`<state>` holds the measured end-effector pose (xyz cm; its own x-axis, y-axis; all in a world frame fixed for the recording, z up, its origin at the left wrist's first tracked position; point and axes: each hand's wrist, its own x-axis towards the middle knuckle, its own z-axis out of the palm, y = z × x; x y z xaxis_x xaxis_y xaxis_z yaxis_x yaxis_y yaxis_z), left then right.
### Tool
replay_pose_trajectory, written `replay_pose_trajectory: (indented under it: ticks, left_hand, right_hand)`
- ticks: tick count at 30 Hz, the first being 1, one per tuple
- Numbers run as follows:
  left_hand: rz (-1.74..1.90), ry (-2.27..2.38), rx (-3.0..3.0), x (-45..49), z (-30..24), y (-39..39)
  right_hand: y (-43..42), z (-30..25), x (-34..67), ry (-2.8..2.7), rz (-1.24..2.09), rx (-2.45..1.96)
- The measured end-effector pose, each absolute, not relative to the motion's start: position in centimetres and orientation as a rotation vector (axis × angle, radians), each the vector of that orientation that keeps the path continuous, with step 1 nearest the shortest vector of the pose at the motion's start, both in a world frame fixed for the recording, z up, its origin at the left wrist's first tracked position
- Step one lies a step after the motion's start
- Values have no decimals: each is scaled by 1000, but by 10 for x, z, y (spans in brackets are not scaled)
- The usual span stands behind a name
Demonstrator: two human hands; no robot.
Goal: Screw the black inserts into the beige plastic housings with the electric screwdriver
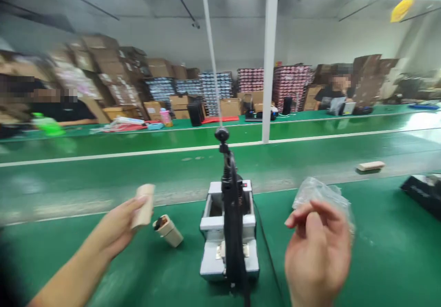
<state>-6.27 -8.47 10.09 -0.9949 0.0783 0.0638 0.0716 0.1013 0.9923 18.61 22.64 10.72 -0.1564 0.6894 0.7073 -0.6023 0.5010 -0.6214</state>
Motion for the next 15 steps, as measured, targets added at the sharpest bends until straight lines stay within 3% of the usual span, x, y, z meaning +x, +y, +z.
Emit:
replay_pose_trajectory:
  ticks: [3,8,15]
  left_hand:
    - [1656,2534,264,-99,100,-48]
    - [1026,2676,540,-154,88,7]
    - [876,2699,775,-167,61,41]
  right_hand:
    - [238,82,157,-1258,1393,-272]
    - [237,61,153,-1439,1362,-404]
    - [233,51,151,-1686,1200,-388]
